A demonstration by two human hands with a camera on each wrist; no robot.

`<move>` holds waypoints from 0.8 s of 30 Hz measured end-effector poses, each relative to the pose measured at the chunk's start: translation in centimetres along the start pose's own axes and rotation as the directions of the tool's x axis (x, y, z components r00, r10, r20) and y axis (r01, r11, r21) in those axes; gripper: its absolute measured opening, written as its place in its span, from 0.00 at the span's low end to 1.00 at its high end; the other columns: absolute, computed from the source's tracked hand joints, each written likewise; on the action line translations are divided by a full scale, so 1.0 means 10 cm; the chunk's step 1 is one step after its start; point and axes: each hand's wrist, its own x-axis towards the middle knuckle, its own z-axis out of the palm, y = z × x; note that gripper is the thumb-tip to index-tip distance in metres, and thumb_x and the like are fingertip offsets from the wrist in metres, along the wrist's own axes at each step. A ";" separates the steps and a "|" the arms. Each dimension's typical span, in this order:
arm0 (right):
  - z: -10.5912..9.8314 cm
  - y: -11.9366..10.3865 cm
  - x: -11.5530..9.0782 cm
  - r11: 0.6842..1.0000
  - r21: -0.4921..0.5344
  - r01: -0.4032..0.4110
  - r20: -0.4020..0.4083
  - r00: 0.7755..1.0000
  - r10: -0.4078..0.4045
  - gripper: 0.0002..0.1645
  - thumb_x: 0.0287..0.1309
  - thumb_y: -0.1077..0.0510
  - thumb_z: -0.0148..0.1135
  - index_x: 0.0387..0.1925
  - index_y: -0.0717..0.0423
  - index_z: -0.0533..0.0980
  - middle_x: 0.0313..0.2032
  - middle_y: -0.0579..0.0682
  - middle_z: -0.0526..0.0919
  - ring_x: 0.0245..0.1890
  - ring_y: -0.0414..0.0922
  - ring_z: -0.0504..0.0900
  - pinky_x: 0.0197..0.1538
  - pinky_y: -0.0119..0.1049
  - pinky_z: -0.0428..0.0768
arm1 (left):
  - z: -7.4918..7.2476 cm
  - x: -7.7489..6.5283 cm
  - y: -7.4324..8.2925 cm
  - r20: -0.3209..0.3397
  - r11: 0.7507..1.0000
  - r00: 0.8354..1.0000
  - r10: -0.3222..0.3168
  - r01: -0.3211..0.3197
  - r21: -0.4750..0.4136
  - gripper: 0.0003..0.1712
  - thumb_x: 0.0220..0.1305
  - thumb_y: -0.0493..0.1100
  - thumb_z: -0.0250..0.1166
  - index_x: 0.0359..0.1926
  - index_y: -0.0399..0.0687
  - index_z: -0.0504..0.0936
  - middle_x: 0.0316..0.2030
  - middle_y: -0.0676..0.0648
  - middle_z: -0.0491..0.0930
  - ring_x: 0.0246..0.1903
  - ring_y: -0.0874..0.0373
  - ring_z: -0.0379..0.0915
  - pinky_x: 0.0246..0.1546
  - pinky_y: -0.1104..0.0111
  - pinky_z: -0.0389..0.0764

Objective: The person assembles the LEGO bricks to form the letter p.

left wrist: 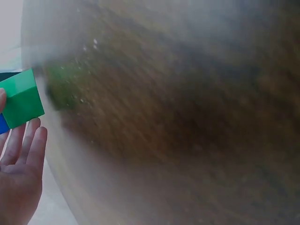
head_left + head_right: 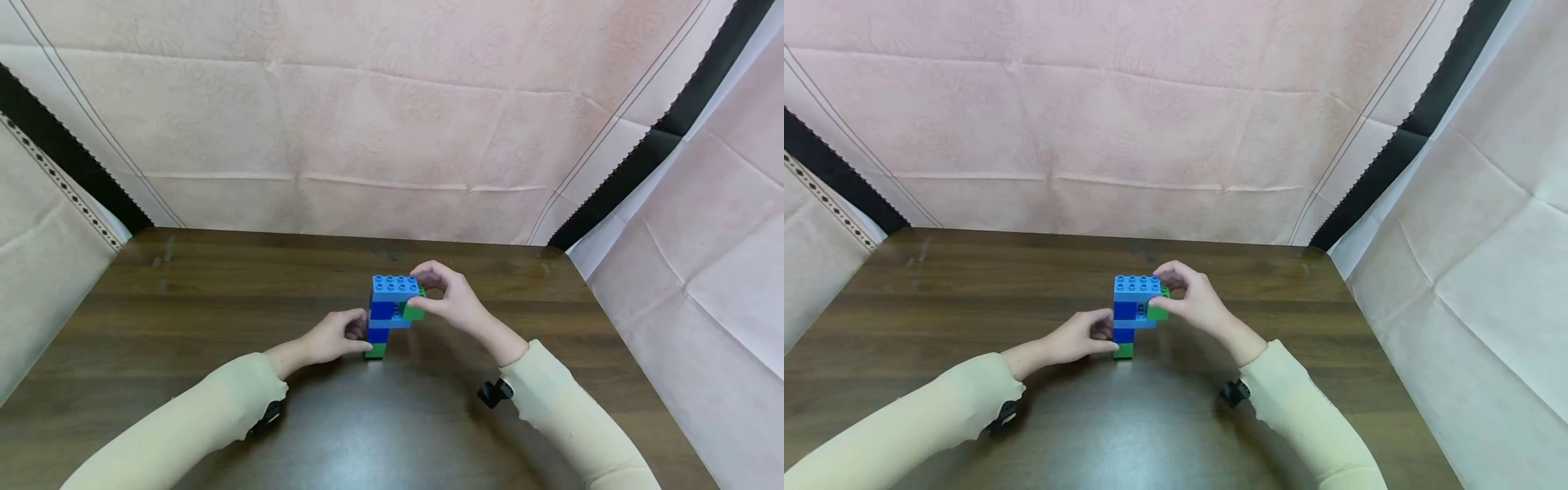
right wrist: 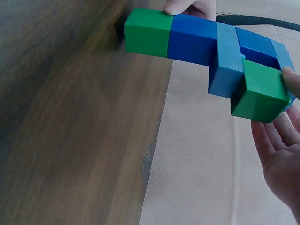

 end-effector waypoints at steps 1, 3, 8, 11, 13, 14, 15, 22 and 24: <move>0.00 0.00 0.00 1.000 0.005 -0.005 -0.013 1.000 0.005 0.23 0.50 0.59 0.69 0.49 0.58 0.73 0.46 0.56 0.81 0.47 0.49 0.79 0.53 0.47 0.78 | 0.01 -0.01 0.01 0.003 1.000 1.000 -0.001 0.001 -0.009 0.16 0.57 0.44 0.67 0.44 0.44 0.73 0.40 0.47 0.80 0.41 0.58 0.75 0.46 0.64 0.80; -0.01 0.00 0.01 1.000 0.016 -0.013 -0.028 1.000 0.013 0.22 0.51 0.59 0.68 0.48 0.58 0.73 0.46 0.56 0.81 0.47 0.50 0.79 0.53 0.46 0.78 | 0.02 -0.02 0.04 0.007 1.000 1.000 -0.009 0.009 -0.019 0.17 0.58 0.44 0.67 0.46 0.44 0.73 0.40 0.48 0.80 0.41 0.58 0.76 0.46 0.64 0.80; -0.04 0.00 0.02 1.000 0.024 -0.020 -0.043 0.999 0.021 0.22 0.52 0.59 0.67 0.50 0.59 0.75 0.47 0.56 0.81 0.44 0.49 0.80 0.49 0.44 0.80 | 0.05 -0.04 0.08 0.017 0.999 1.000 -0.017 0.018 -0.049 0.18 0.60 0.44 0.64 0.48 0.44 0.72 0.42 0.46 0.80 0.41 0.57 0.76 0.46 0.62 0.80; -0.05 0.01 0.04 1.000 0.017 -0.024 -0.050 0.998 0.025 0.23 0.53 0.60 0.67 0.51 0.59 0.75 0.47 0.57 0.81 0.43 0.49 0.80 0.48 0.41 0.80 | 0.05 -0.04 0.08 0.029 0.997 0.999 -0.013 0.015 -0.076 0.19 0.62 0.45 0.63 0.51 0.42 0.70 0.45 0.43 0.79 0.43 0.54 0.78 0.49 0.60 0.79; -0.05 0.01 0.05 1.000 0.014 -0.028 -0.058 0.998 0.029 0.22 0.53 0.60 0.66 0.52 0.59 0.76 0.47 0.56 0.81 0.43 0.48 0.80 0.47 0.40 0.80 | 0.05 -0.04 0.09 0.034 0.996 0.999 -0.020 0.023 -0.089 0.21 0.63 0.46 0.62 0.53 0.42 0.69 0.47 0.42 0.79 0.45 0.53 0.78 0.50 0.58 0.79; -0.05 0.00 0.06 0.999 0.015 -0.032 -0.062 0.998 0.033 0.22 0.53 0.59 0.66 0.51 0.58 0.76 0.47 0.56 0.82 0.43 0.48 0.80 0.47 0.39 0.80 | 0.05 -0.03 0.09 0.035 0.995 0.999 -0.024 0.028 -0.095 0.21 0.63 0.46 0.61 0.53 0.41 0.68 0.47 0.41 0.79 0.46 0.52 0.78 0.51 0.58 0.78; -0.05 0.01 0.07 0.999 0.015 -0.035 -0.067 0.997 0.036 0.22 0.54 0.59 0.66 0.52 0.59 0.76 0.47 0.56 0.82 0.43 0.48 0.80 0.47 0.38 0.80 | 0.04 -0.03 0.10 0.036 0.995 0.999 -0.026 0.030 -0.098 0.22 0.64 0.46 0.61 0.54 0.41 0.68 0.48 0.41 0.79 0.47 0.51 0.78 0.51 0.58 0.78; -0.04 0.05 0.14 0.997 0.012 -0.077 -0.106 0.991 0.077 0.24 0.56 0.56 0.65 0.54 0.56 0.75 0.49 0.56 0.82 0.45 0.48 0.81 0.49 0.39 0.80 | 0.05 -0.02 0.19 0.053 0.990 0.997 -0.058 0.065 -0.128 0.24 0.67 0.46 0.57 0.57 0.36 0.65 0.48 0.39 0.78 0.44 0.52 0.77 0.46 0.61 0.80; -0.04 0.08 0.17 0.995 0.006 -0.096 -0.103 0.990 0.096 0.24 0.57 0.56 0.64 0.56 0.56 0.74 0.51 0.56 0.81 0.46 0.48 0.81 0.50 0.40 0.80 | 0.06 -0.02 0.20 0.056 0.989 0.997 -0.061 0.068 -0.131 0.25 0.67 0.45 0.56 0.58 0.33 0.64 0.48 0.38 0.78 0.44 0.53 0.77 0.45 0.61 0.81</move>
